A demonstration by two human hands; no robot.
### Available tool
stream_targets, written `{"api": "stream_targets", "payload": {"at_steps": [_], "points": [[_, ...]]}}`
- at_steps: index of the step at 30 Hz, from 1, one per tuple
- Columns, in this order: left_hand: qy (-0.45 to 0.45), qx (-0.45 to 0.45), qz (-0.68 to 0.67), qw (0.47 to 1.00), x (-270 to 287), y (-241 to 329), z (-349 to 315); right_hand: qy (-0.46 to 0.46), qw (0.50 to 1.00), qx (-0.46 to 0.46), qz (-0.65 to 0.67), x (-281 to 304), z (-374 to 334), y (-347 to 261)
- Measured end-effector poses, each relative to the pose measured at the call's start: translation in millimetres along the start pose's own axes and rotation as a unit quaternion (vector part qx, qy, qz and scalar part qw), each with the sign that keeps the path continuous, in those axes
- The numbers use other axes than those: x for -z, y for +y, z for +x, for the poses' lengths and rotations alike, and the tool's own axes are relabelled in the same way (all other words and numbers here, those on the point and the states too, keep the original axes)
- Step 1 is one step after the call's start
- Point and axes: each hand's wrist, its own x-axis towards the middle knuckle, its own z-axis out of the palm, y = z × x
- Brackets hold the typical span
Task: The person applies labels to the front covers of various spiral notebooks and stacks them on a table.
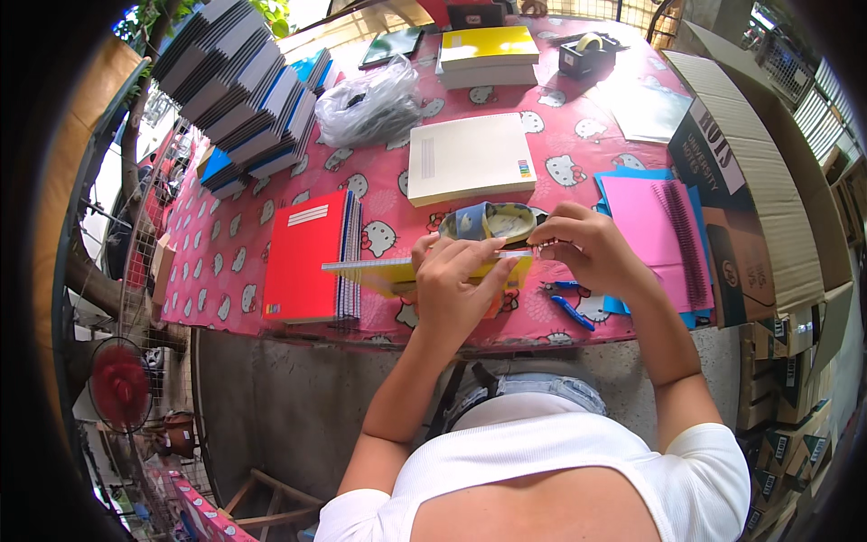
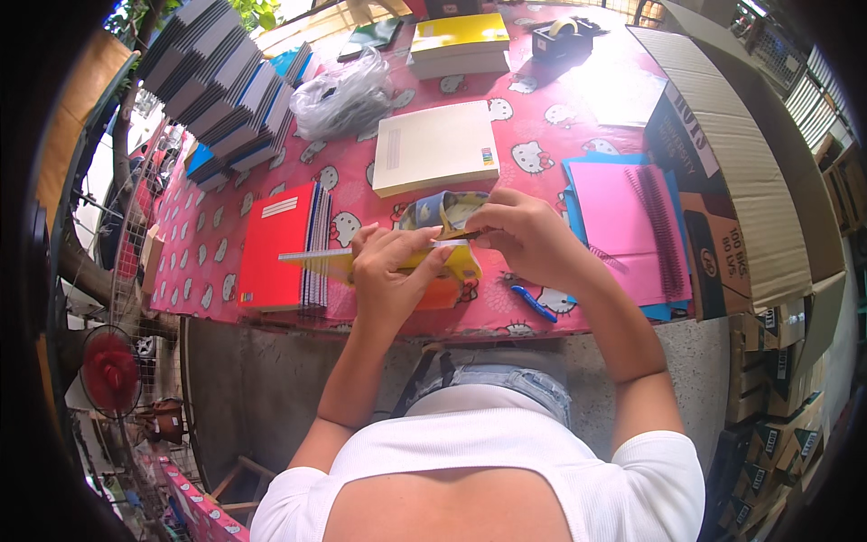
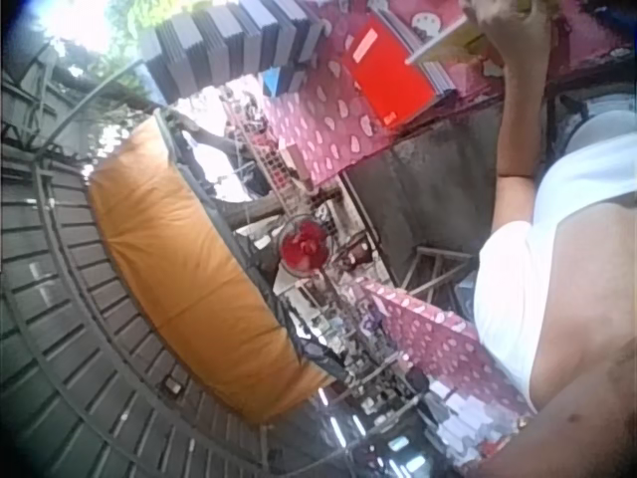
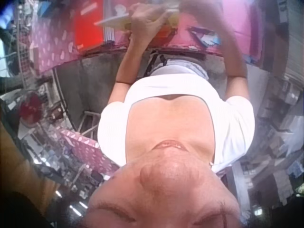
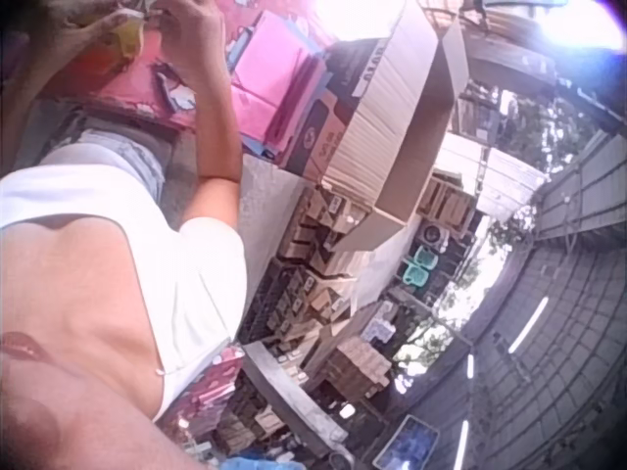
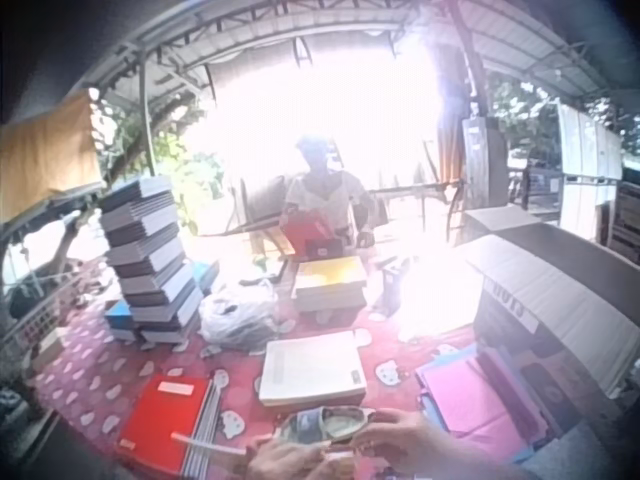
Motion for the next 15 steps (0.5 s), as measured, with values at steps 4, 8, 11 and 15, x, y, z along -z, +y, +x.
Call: {"api": "stream_targets", "payload": {"at_steps": [4,8,11,15], "points": [[0.007,-0.011,0.017,1.0,-3,-2,-1,-0.009,0.999,0.046,-0.009,-1,-6,-2],[-0.004,0.0,0.022,1.0,-2,-3,-3,-0.04,0.995,-0.083,0.047,4,0,-10],[0.005,-0.004,0.021,1.0,-2,-5,-3,-0.037,0.998,-0.05,0.028,2,-3,-10],[0.005,-0.005,0.014,1.0,-3,-3,-2,-0.03,0.999,0.016,-0.02,-1,-7,6]]}}
